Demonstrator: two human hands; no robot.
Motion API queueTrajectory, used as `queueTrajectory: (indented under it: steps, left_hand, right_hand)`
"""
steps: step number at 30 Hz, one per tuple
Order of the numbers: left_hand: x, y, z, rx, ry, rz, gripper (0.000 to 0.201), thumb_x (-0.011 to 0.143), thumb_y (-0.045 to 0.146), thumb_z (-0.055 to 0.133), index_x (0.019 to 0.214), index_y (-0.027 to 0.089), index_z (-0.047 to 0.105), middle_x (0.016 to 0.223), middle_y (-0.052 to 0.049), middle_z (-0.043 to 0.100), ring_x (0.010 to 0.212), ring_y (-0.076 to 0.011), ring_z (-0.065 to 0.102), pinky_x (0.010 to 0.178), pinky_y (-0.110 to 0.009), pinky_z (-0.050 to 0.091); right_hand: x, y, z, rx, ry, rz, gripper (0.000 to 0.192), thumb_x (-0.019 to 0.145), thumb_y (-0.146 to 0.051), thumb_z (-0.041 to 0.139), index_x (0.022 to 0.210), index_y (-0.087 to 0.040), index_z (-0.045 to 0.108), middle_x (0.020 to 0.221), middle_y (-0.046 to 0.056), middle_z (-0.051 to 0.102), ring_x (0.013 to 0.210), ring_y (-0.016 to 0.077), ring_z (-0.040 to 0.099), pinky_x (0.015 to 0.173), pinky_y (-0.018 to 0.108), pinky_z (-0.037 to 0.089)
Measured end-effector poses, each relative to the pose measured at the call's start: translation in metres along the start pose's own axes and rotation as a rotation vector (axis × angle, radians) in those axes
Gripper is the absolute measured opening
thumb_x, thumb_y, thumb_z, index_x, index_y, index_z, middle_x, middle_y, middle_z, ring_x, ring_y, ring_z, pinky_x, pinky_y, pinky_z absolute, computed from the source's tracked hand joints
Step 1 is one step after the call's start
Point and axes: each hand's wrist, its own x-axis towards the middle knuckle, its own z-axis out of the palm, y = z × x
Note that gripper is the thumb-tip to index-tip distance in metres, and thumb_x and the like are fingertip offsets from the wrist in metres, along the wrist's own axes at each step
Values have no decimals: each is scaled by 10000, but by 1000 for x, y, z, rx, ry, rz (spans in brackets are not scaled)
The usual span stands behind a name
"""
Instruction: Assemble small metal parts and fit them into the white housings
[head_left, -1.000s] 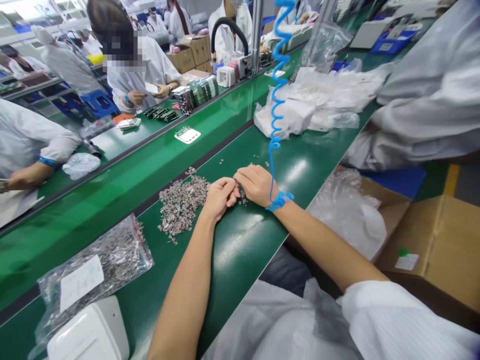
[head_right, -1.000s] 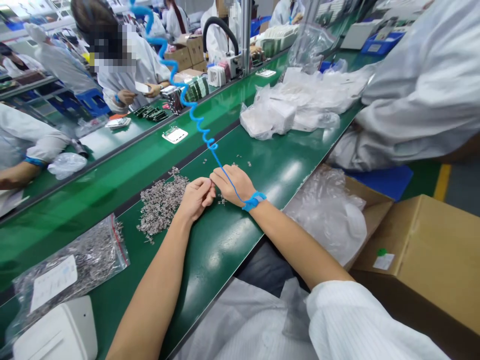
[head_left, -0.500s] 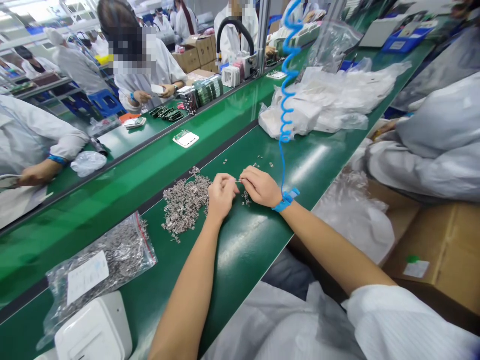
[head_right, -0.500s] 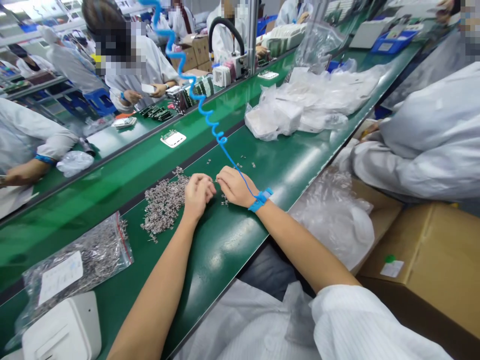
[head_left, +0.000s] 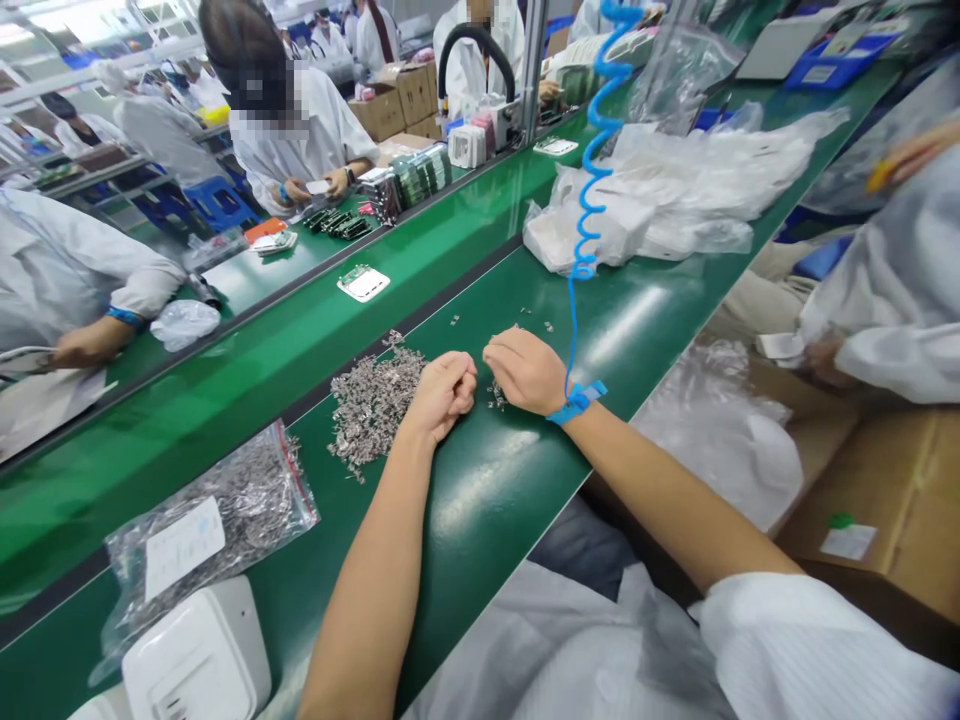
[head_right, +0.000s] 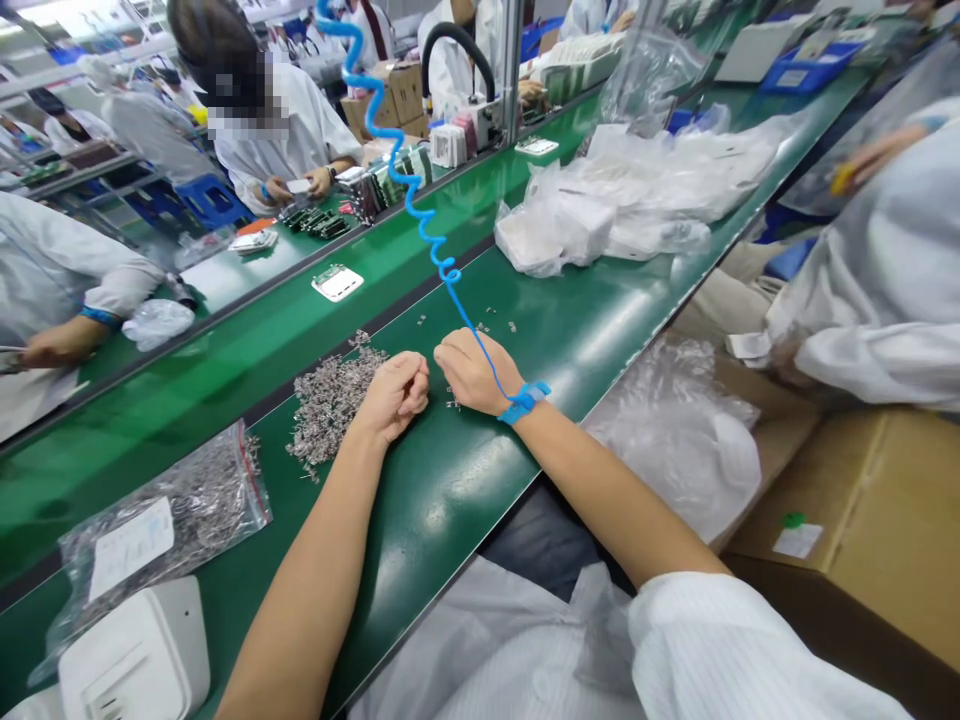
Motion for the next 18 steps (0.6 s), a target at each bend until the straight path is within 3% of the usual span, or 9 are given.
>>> queueTrajectory:
  steps: [2,4,6,8,12,16,18]
  left_hand:
    - [3,-1,-3,175,182,191,336,852,511,670,786,191,594,497,67,484,350,-42,294,374,-182,209]
    - [6,-4,-5,445,306,381,274,891,462,632,843,194,668,585,28,560,446,-77,436,447,-203,335]
    - [9,-9,-7,735,331,538,200,924,359,598,934,205,724,722,-20,643,631,-128,575,629,-250,470]
    - [11,-17,-7,969,298,644,202,937,266,564,1029,204,733,865,-63,683,809,-175,626,793,-307,504]
    - [15,-38,-7,1219,257,649,372,952,164,452,1282,147,623,1020,-123,646,944,-214,622,891,-360,508]
    - [15,-45,-8,1275,214,606,602,926,95,382,1526,126,338,1305,-203,539,1215,-260,541,1012,-419,478]
    - [14,-45,-9,1306,196,600,637,914,74,364,1545,132,290,1450,-229,442,1338,-293,446,1060,-472,443]
  right_hand:
    - [0,2,-1,71,52,102,270,1007,-225,372,967,-212,639,916,97,603,890,246,562,808,406,471]
    - [-1,6,-1,71,98,189,260,1006,-228,388,989,-210,646,930,97,601,905,248,566,816,407,481]
    - [-3,12,0,-1,126,249,251,999,-230,410,999,-212,661,947,101,598,914,257,559,806,414,481]
    - [-6,19,3,-103,140,286,250,988,-220,428,981,-212,678,934,104,591,892,261,545,769,414,474]
    - [-15,33,8,-247,87,317,243,954,-186,471,921,-210,710,841,100,587,807,259,501,678,400,445]
    - [-15,34,5,-201,38,283,322,945,-143,473,1175,-212,688,944,110,647,869,265,521,737,412,468]
    - [-12,30,3,-128,-3,236,312,958,-158,481,1189,-215,683,1019,105,664,923,264,539,806,423,480]
